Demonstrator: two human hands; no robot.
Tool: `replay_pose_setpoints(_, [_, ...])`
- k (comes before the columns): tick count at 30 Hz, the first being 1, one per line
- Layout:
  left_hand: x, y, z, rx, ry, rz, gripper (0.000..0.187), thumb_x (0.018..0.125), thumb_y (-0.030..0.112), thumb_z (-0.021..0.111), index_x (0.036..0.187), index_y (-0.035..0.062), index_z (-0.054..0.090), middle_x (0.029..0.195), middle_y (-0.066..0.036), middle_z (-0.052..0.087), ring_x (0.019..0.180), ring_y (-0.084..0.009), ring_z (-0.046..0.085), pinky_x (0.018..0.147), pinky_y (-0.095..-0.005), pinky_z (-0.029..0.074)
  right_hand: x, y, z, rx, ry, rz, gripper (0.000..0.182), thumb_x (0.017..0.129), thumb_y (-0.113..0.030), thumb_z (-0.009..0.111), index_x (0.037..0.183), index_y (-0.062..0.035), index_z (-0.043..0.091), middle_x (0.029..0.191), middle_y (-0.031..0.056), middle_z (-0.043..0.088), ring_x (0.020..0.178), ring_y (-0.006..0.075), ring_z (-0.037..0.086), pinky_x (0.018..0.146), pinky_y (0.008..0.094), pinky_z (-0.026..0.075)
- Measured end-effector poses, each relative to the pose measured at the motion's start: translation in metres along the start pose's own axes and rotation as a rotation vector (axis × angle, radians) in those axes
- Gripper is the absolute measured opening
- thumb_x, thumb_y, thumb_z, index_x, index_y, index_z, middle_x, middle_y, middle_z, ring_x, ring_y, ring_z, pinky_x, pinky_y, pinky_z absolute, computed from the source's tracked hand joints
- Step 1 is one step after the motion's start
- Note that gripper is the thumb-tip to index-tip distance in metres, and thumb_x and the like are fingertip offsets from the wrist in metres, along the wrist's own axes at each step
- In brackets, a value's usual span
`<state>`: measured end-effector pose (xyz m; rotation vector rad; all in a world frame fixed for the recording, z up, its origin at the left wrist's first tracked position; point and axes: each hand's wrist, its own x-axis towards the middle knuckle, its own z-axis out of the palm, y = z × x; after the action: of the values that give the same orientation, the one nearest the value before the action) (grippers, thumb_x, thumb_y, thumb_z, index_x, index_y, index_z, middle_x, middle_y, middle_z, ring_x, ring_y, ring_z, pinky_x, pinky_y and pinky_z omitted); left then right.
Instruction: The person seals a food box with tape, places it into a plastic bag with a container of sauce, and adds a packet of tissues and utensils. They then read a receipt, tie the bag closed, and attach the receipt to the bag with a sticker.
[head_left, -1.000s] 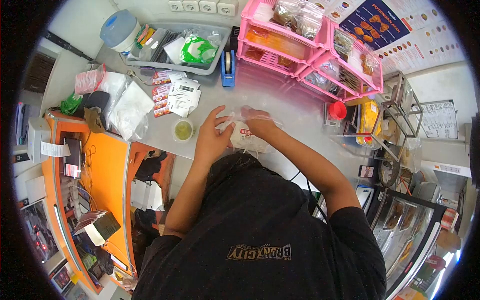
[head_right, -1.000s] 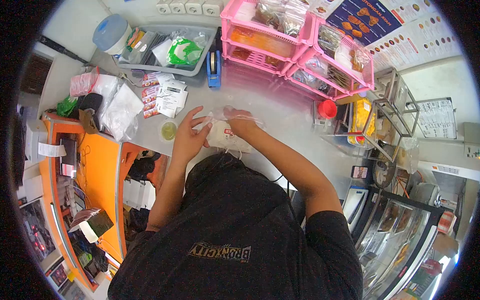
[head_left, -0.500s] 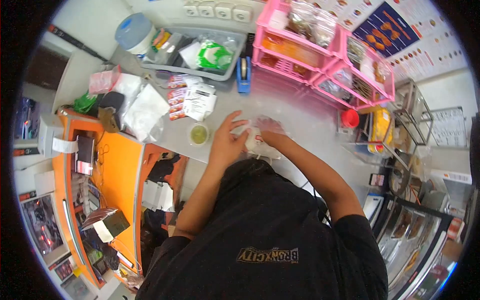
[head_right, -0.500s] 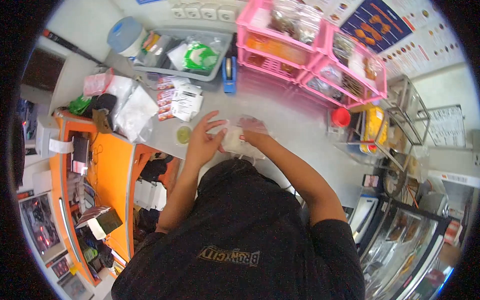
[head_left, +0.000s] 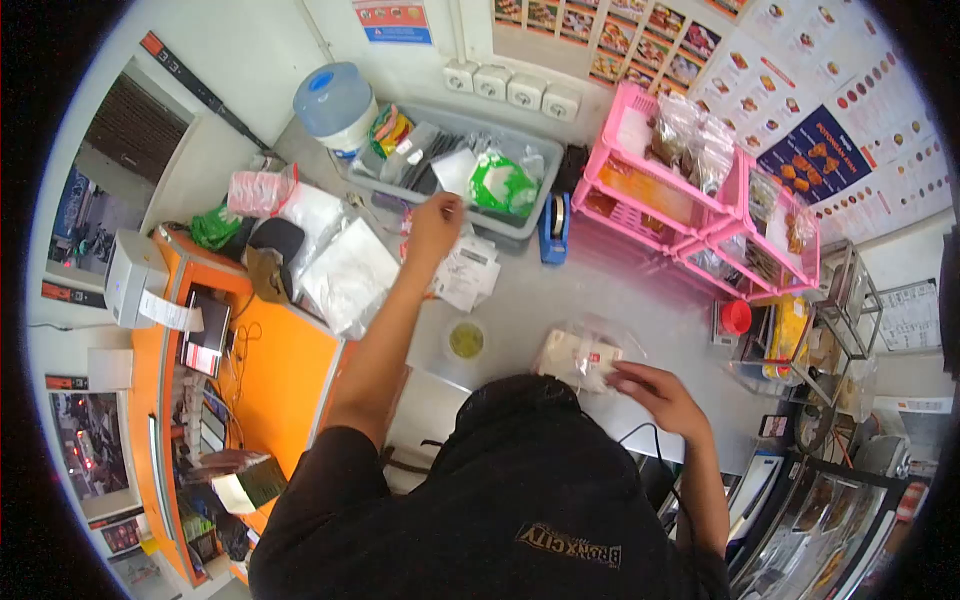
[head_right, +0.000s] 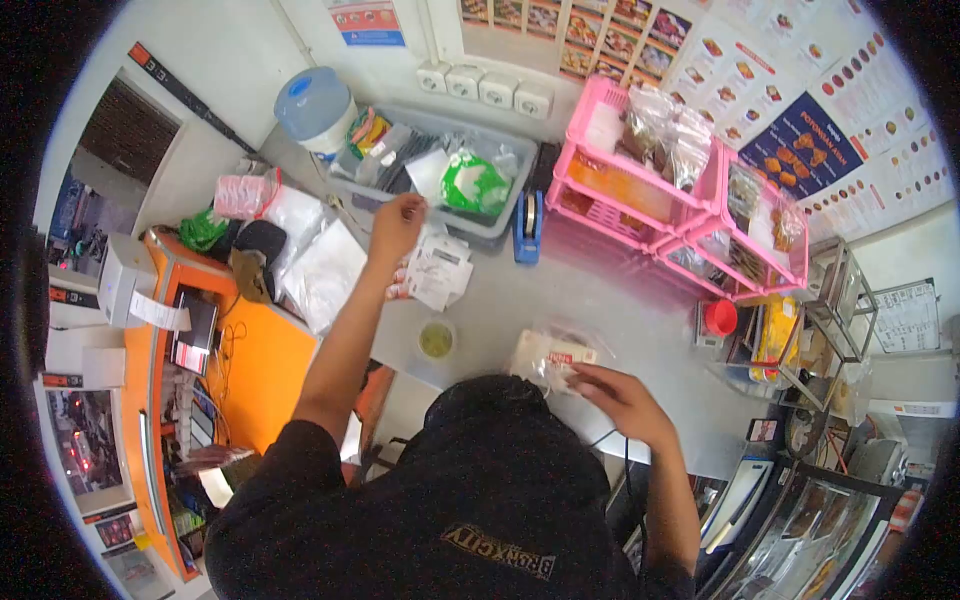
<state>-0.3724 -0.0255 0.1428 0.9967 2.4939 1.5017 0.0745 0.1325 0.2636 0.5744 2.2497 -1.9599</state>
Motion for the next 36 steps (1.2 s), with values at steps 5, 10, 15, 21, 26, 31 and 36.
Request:
replay_pose_setpoints(5, [0.129,-0.152,0.008,0.555,-0.058,-0.096,0.02,0.086,0.01,0.064,0.101,0.0008,0.073,0.098,-0.022,0.073,0.091,-0.0363,0.073,0.08,-0.0449,0.058,-0.087,0.067,-0.031,0.213,1.023,0.092,0.026,0.103,-0.018,0.058,0.121,-0.0001,0.064,0.102,0.0115,0.071,0.085,0.0173,0.069,0.076,0.0292,0.055])
replay_pose_setpoints(10, [0.153,-0.21,0.027,0.758,-0.142,-0.253,0.02,0.091,0.013,0.057,0.104,0.0037,0.069,0.111,-0.022,0.07,0.102,-0.0392,0.071,0.084,-0.0521,0.057,-0.217,0.221,0.012,0.144,1.378,0.315,0.017,0.099,-0.017,0.062,0.11,-0.0045,0.067,0.086,0.0039,0.068,0.069,0.0097,0.062,0.056,0.021,0.047])
replay_pose_setpoints(15, [0.162,-0.25,0.029,0.855,0.016,-0.063,0.019,0.087,0.015,0.062,0.101,0.0042,0.068,0.105,-0.021,0.07,0.101,-0.0402,0.07,0.085,-0.0517,0.056,-0.254,0.229,0.11,0.374,1.464,0.362,0.01,0.098,-0.011,0.06,0.102,-0.0047,0.066,0.084,0.0052,0.068,0.063,0.0116,0.062,0.051,0.0236,0.048])
replay_pose_setpoints(21, [0.128,-0.207,-0.028,0.952,-0.056,0.052,0.044,0.086,0.046,0.074,0.083,0.002,0.071,0.088,-0.021,0.071,0.083,-0.0417,0.07,0.072,-0.0527,0.053,-0.245,0.173,0.095,0.086,1.383,0.527,0.015,0.098,-0.014,0.061,0.095,0.0001,0.067,0.078,0.0052,0.068,0.068,0.0112,0.063,0.056,0.0255,0.047])
replay_pose_setpoints(26, [0.074,-0.107,-0.077,0.64,0.078,0.055,0.035,0.097,0.032,0.064,0.091,-0.0007,0.076,0.082,-0.024,0.071,0.074,-0.0402,0.07,0.064,-0.0499,0.052,-0.213,0.094,0.022,-0.307,1.365,0.451,0.021,0.102,-0.008,0.054,0.113,0.0056,0.066,0.094,0.0102,0.071,0.083,0.0158,0.067,0.074,0.0299,0.054])
replay_pose_setpoints(31, [-0.045,0.038,-0.07,0.128,0.106,0.012,0.022,0.103,0.016,0.057,0.098,-0.0017,0.069,0.071,-0.008,0.064,0.065,-0.0133,0.06,0.06,-0.0318,0.049,-0.129,0.009,-0.018,-0.083,1.27,0.173,0.021,0.103,-0.013,0.058,0.117,0.0003,0.067,0.099,0.0075,0.073,0.085,0.0134,0.067,0.074,0.0272,0.052])
replay_pose_setpoints(36, [-0.163,0.173,-0.016,-0.396,-0.17,-0.06,0.015,0.106,0.009,0.051,0.098,-0.0017,0.06,0.08,-0.004,0.059,0.068,-0.0096,0.057,0.063,-0.0242,0.047,-0.023,-0.01,-0.011,0.003,0.585,-0.051,0.066,0.095,-0.023,0.072,0.15,-0.0036,0.042,0.134,0.0155,0.062,0.114,0.0212,0.063,0.091,0.0339,0.054])
